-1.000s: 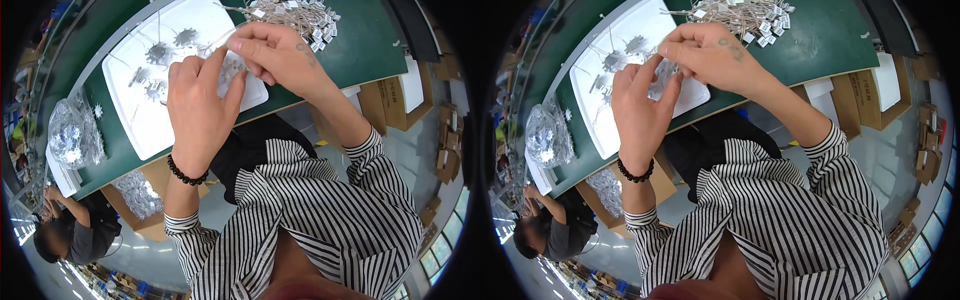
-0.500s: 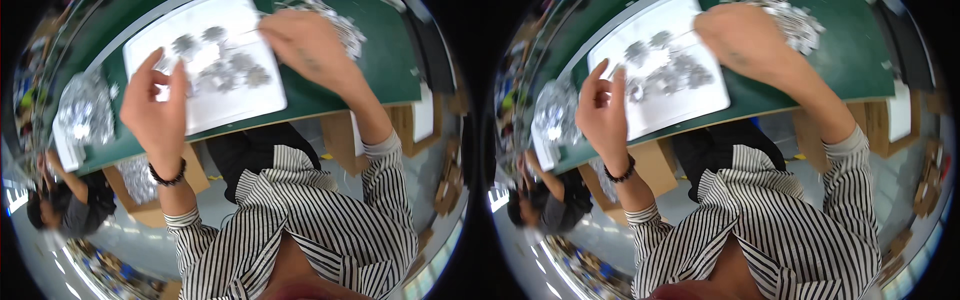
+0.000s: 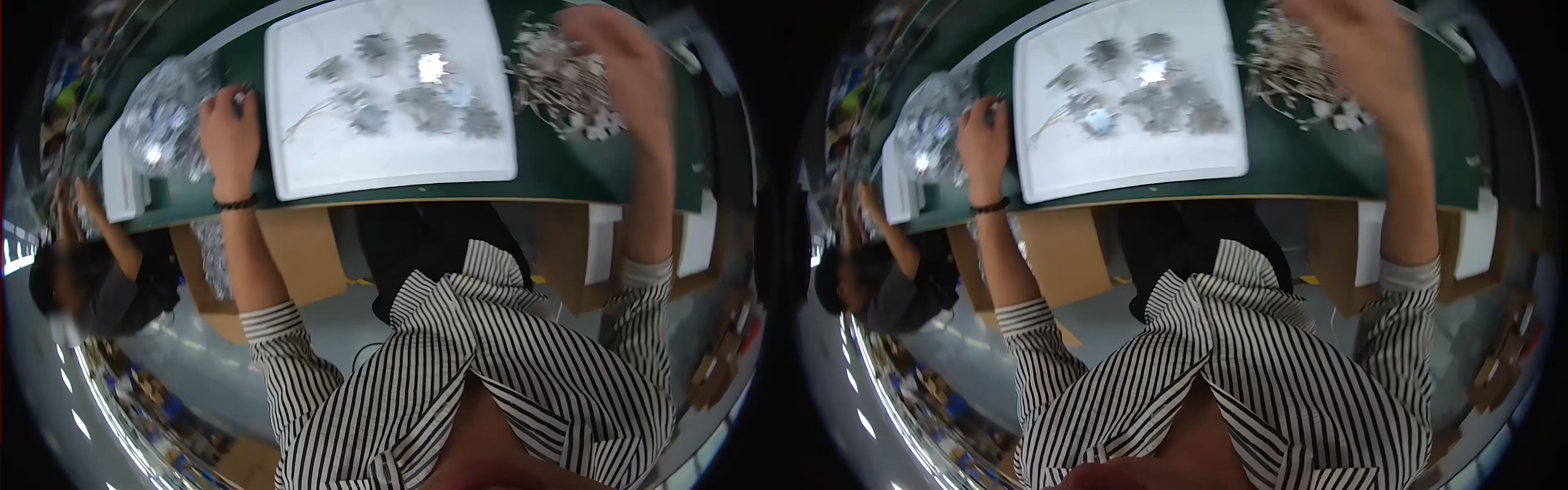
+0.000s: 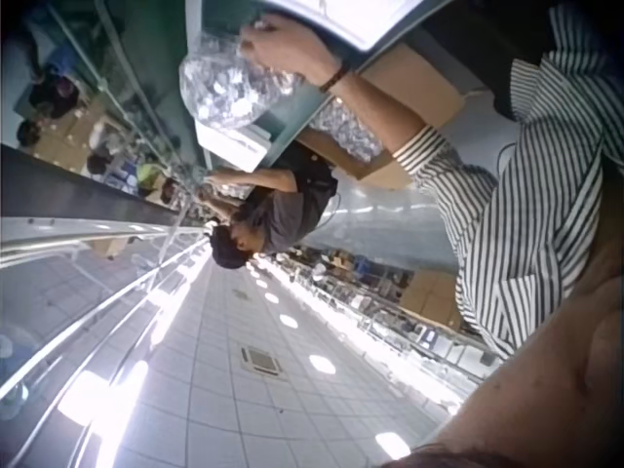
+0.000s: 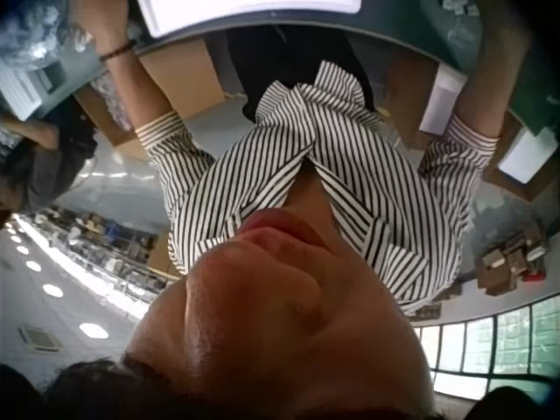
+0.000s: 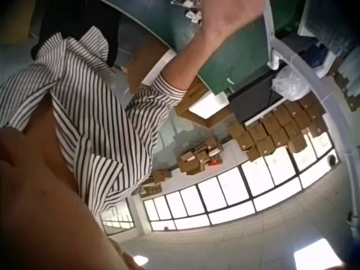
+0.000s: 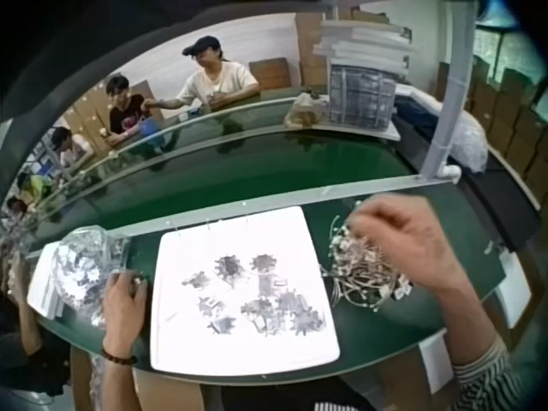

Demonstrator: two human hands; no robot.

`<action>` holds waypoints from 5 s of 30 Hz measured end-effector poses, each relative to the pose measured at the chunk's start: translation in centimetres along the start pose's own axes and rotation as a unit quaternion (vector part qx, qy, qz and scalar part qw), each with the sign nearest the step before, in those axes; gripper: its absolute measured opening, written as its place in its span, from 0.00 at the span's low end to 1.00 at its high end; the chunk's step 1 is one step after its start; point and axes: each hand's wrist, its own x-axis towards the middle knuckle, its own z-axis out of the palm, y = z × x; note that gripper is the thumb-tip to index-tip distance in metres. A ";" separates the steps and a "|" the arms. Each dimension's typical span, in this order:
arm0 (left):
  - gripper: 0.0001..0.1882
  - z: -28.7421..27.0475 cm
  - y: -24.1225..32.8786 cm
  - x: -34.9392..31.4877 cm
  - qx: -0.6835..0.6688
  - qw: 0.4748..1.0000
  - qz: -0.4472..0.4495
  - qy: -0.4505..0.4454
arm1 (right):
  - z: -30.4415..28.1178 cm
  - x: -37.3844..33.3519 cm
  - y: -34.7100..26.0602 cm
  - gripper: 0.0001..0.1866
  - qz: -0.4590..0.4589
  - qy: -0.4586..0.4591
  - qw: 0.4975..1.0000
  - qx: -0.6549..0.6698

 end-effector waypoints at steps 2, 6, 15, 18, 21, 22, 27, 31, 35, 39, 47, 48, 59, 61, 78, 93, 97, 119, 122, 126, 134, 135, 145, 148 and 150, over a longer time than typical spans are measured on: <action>0.14 -0.5 -0.6 -0.2 -0.013 1.000 0.029 -0.001 | -0.5 0.6 2.0 0.10 -0.009 -0.120 0.991 -0.063; 0.15 -1.5 1.3 0.2 -0.101 0.994 -0.033 -0.013 | -5.4 2.6 4.8 0.08 0.269 -0.094 0.958 -0.039; 0.20 -6.9 5.7 -6.9 -0.842 0.507 -0.179 -0.041 | 7.3 -2.6 -7.0 0.08 0.003 -0.021 0.987 0.158; 0.21 -7.7 10.0 -7.9 -0.898 0.391 -0.169 -0.111 | 8.9 -3.5 -9.0 0.08 -0.024 -0.052 0.987 0.147; 0.21 -8.3 9.9 -8.7 -0.903 0.364 -0.186 -0.135 | 11.3 -4.6 -10.3 0.08 -0.116 -0.063 0.981 0.145; 0.21 -8.7 10.5 -8.9 -0.908 0.352 -0.183 -0.137 | 11.9 -4.5 -10.4 0.08 -0.171 -0.032 0.977 0.123; 0.21 -8.9 10.5 -9.8 -0.917 0.328 -0.193 -0.120 | 13.2 -4.7 -10.1 0.09 -0.262 0.001 0.964 0.046; 0.20 -9.2 10.2 -10.2 -0.912 0.338 -0.203 -0.113 | 13.7 -4.6 -9.7 0.10 -0.310 0.015 0.950 0.014; 0.20 -9.4 10.1 -10.4 -0.907 0.344 -0.208 -0.127 | 13.7 -4.6 -9.4 0.12 -0.331 -0.003 0.944 -0.007; 0.18 -9.7 10.4 -10.4 -0.892 0.382 -0.223 -0.093 | 13.8 -4.9 -9.3 0.12 -0.355 -0.007 0.934 -0.040; 0.15 -9.5 11.6 -9.9 -0.855 0.454 -0.244 -0.057 | 14.1 -5.4 -9.0 0.12 -0.337 0.001 0.939 -0.073; 0.15 -9.3 11.7 -9.7 -0.851 0.458 -0.248 -0.057 | 14.1 -5.4 -8.9 0.12 -0.335 -0.003 0.940 -0.069; 0.17 -9.6 11.9 -10.4 -0.872 0.428 -0.219 -0.094 | 13.7 -6.1 -9.4 0.07 -0.144 -0.102 0.984 0.029; 0.16 -9.9 12.7 -10.0 -0.857 0.446 -0.232 -0.119 | 13.6 -6.0 -8.9 0.07 -0.119 -0.094 0.987 0.053; 0.07 -8.8 14.5 -4.7 -0.489 0.867 -0.009 0.097 | 10.5 -4.1 -4.1 0.20 -0.112 -0.147 0.980 -0.073; 0.20 -3.1 -6.3 -4.7 0.132 0.971 0.014 0.200 | 11.8 -4.1 -1.9 0.24 -0.159 -0.084 0.979 -0.099; 0.16 -3.2 -7.3 -4.1 0.103 0.975 0.048 0.190 | 11.9 -4.3 -1.7 0.23 -0.169 -0.076 0.978 -0.095; 0.10 -1.6 -5.7 -1.1 0.194 0.958 0.059 0.203 | 11.9 -4.6 -0.9 0.16 -0.168 -0.060 0.981 -0.078; 0.10 -1.8 -6.4 -0.6 0.085 0.967 0.074 0.227 | 12.0 -4.8 -0.8 0.16 -0.177 -0.062 0.979 -0.074; 0.09 -2.1 -5.6 0.4 -0.075 0.962 0.086 0.248 | 11.9 -4.7 -0.6 0.15 -0.186 -0.059 0.978 -0.072; 0.07 -6.9 -1.2 0.9 -0.296 0.918 -0.010 0.265 | 12.0 -4.8 0.0 0.14 -0.194 -0.054 0.977 -0.072; 0.07 -6.9 -1.3 0.9 -0.295 0.918 -0.010 0.264 | 12.0 -4.8 -0.1 0.14 -0.194 -0.054 0.977 -0.072; 0.10 -3.2 -3.3 -2.2 -0.030 0.945 0.057 0.321 | 12.3 -4.6 -0.2 0.14 -0.201 -0.052 0.976 -0.067; 0.13 -2.6 -2.3 -6.0 -0.051 0.967 0.060 0.241 | 12.5 -4.6 0.0 0.14 -0.203 -0.048 0.976 -0.065; 0.15 -1.5 -0.3 -6.6 -0.102 0.981 0.090 0.139 | 12.3 -4.8 0.0 0.14 -0.202 -0.045 0.976 -0.072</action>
